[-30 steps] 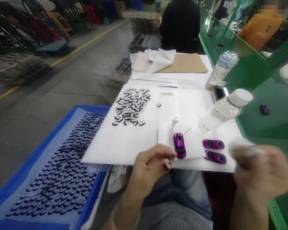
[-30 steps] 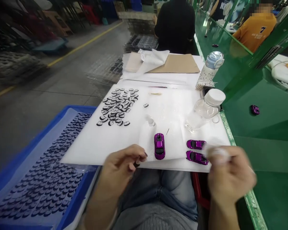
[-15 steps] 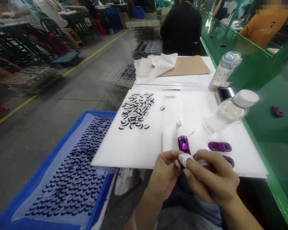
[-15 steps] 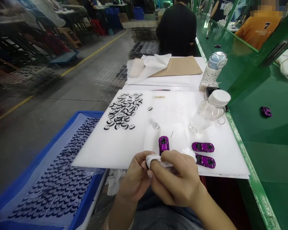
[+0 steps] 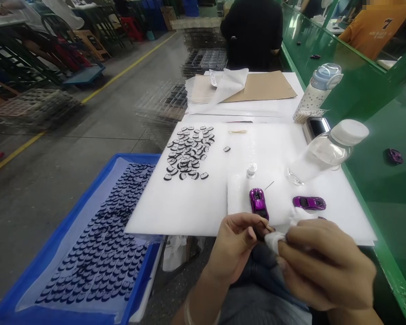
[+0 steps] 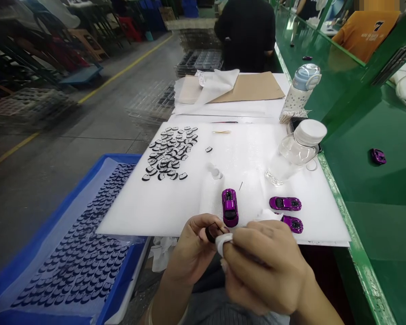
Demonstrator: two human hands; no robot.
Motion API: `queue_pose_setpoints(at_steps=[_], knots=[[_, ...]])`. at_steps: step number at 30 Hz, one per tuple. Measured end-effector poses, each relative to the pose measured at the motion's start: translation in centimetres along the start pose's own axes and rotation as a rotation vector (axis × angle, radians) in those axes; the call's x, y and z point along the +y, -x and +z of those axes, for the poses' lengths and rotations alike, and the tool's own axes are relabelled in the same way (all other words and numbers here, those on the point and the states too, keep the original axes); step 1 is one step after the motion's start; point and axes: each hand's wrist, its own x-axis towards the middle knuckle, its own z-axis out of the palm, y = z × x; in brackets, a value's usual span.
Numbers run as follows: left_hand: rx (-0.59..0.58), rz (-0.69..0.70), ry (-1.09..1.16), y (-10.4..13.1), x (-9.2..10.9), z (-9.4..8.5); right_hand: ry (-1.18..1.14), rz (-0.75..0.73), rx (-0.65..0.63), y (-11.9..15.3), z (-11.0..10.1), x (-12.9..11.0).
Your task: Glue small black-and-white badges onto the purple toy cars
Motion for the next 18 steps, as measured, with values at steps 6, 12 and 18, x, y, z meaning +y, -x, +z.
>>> queue_pose_setpoints(at_steps=[6, 12, 18], knots=[[0.078, 0.288, -0.506, 1.0, 1.3, -1.0, -0.041, 0.339, 0.086, 2.1, -0.4, 2.4], [0.012, 0.926, -1.518, 0.0, 1.5, -1.8, -0.078, 0.516, -0.04, 2.4, 2.4, 2.7], [0.003, 0.916, -1.651, -1.0, 1.0, -2.1, -0.08, 0.554, -0.154, 2.0, 2.4, 2.7]])
